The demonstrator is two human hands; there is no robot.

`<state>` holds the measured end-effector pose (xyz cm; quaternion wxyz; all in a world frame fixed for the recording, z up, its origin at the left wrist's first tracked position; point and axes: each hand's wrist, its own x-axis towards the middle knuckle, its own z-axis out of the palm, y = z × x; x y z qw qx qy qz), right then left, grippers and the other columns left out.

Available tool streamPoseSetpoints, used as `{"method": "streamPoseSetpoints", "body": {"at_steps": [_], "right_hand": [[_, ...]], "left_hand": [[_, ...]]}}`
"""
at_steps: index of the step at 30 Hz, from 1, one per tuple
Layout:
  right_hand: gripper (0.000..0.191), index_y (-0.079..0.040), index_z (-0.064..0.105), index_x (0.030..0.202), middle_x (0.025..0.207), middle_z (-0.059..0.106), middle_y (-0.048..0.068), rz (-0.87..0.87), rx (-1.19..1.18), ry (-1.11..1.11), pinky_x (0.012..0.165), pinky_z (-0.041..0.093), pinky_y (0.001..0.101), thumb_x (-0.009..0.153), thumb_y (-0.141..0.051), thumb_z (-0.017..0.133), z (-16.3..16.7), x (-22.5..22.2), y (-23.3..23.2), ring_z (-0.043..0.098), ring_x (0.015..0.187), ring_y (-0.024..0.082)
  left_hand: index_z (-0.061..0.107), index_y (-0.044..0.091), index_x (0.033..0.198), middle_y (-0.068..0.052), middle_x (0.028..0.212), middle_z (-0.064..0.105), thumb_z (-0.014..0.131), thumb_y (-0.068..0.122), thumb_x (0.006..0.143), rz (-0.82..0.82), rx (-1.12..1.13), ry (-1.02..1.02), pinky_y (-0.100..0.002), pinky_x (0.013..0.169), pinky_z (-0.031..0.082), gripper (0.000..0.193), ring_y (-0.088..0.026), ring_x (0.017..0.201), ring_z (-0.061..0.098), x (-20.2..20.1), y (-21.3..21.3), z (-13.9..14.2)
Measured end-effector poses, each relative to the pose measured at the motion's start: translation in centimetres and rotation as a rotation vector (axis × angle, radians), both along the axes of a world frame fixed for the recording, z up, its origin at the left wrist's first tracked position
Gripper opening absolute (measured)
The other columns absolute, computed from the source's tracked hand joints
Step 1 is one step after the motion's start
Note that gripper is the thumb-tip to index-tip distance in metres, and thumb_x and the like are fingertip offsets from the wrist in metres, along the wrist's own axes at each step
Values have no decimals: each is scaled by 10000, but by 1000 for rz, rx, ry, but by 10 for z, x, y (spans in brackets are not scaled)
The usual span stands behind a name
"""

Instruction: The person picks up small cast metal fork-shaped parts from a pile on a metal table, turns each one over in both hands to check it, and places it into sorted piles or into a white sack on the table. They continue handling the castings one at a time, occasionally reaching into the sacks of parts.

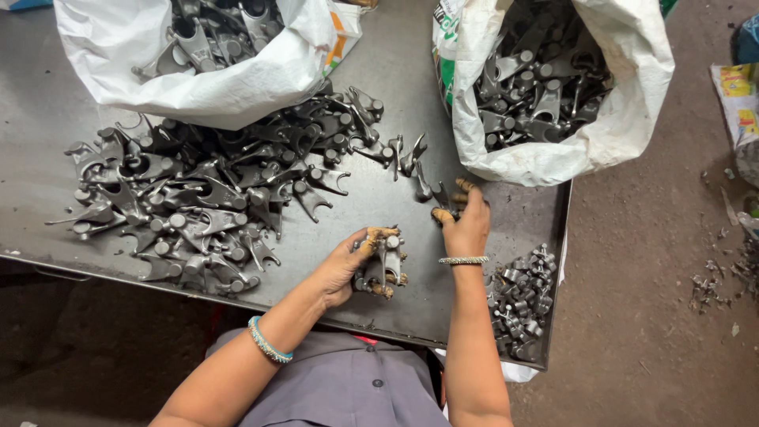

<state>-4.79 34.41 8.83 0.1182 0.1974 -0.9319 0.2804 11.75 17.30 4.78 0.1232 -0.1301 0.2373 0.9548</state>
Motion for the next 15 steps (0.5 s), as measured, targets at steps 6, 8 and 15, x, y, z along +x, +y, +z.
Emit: {"method": "streamPoseSetpoints", "body": {"at_steps": [6, 8, 15], "right_hand": [[523, -81, 586, 1290, 1066, 682, 177, 38, -1007, -645, 778, 608, 312, 829, -39, 828, -6, 17, 22, 654, 951, 276], [353, -75, 619, 1243, 1109, 677, 212, 71, -1352, -919, 696, 573, 276, 910, -130, 722, -8, 29, 36, 655, 949, 281], [267, 7, 639, 1181, 1113, 638, 234, 220, -1847, -1280, 634, 518, 244, 1124, -246, 573, -10, 48, 71, 599, 868, 229]], "left_hand": [[557, 132, 1394, -116, 1159, 706, 700, 408, 907, 4, 16, -27, -473, 697, 662, 578, -313, 948, 745, 16, -18, 6], [550, 133, 1400, -141, 1169, 707, 702, 408, 901, 6, 25, -39, -472, 700, 661, 589, -341, 955, 749, 18, -21, 5], [541, 119, 1413, -155, 1204, 705, 683, 390, 925, -32, 68, 23, -484, 732, 662, 576, -338, 984, 746, 2, -6, 23]]}}
